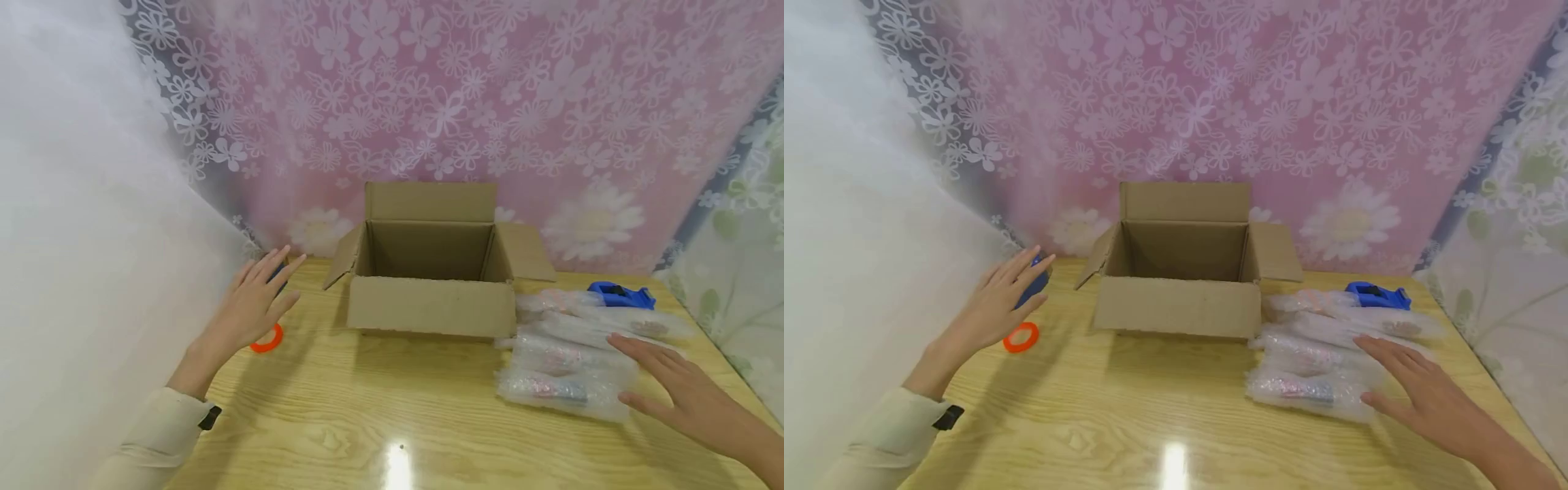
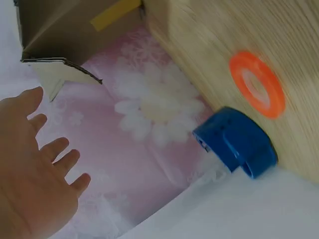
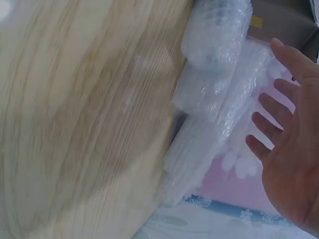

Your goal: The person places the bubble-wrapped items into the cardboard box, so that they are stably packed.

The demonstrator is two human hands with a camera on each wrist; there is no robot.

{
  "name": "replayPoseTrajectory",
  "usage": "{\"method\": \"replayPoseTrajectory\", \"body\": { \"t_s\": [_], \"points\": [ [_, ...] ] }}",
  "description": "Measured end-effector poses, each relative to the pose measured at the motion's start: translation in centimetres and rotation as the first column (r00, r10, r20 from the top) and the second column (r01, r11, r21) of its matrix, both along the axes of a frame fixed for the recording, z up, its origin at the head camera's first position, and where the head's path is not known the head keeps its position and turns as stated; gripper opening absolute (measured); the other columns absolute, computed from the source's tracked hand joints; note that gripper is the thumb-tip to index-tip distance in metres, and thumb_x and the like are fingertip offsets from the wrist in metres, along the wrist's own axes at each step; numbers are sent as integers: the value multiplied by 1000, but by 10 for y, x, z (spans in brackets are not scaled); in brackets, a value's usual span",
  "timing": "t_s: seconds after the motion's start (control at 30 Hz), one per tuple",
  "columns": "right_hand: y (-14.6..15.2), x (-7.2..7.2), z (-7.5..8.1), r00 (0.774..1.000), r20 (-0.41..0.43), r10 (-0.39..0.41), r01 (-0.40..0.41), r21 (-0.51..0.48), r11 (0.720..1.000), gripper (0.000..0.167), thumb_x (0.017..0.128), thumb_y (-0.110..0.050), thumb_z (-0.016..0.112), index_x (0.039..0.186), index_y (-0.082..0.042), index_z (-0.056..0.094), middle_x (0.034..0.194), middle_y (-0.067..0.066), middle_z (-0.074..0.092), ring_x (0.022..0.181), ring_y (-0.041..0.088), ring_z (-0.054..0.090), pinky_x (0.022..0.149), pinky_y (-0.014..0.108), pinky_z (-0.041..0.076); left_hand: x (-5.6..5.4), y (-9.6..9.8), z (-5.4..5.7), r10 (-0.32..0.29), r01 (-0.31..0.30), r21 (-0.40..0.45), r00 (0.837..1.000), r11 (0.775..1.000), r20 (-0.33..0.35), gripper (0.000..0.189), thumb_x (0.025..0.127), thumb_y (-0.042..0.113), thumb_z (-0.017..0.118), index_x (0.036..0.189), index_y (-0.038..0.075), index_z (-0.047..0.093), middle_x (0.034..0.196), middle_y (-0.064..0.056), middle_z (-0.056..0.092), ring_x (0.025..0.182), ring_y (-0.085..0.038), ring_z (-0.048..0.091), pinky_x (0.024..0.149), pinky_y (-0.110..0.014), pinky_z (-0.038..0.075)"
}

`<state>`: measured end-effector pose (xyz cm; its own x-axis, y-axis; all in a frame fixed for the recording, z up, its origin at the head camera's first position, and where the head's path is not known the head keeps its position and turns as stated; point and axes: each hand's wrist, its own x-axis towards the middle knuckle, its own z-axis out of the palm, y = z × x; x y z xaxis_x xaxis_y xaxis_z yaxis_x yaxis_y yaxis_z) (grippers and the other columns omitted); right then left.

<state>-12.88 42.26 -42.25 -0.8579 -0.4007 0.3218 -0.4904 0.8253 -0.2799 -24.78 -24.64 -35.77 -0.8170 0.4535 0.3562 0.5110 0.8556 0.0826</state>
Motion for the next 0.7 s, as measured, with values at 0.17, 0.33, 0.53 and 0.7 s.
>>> {"method": "replayPoseTrajectory", "body": {
  "t_s": [0.17,0.33,0.53,0.7],
  "points": [
    [-8,3,-3,997,76,10,-6,-50,999,84,88,-19,84,160,-23,41,157,-23,37,135,-11,29,107,42,37,-7,11,1,-109,77,254,987,964,115,64,110,34,52,167,29,23,173,-9,18,154,-46,22,115,-75,21],
    [-14,-2,-7,997,45,61,-58,-45,997,73,86,-17,86,152,-19,54,149,-17,52,131,-20,30,92,2,28,-13,24,5,-166,65,437,966,897,198,60,111,41,48,166,34,25,172,-2,22,157,-37,19,118,-70,21],
    [-18,-4,-15,998,4,59,-58,-36,998,69,81,-18,89,144,-21,61,139,-9,60,127,-16,36,90,6,33,-20,45,13,-205,15,575,942,818,266,58,108,51,50,162,42,31,168,7,30,154,-31,30,118,-66,28],
    [-19,-4,-20,997,-42,59,-61,-28,998,70,76,-16,92,141,-21,65,133,-5,61,124,-13,38,88,12,38,-29,70,13,-254,11,631,920,776,297,63,104,56,56,162,39,35,167,10,31,152,-34,32,116,-67,30]
  ]
}}
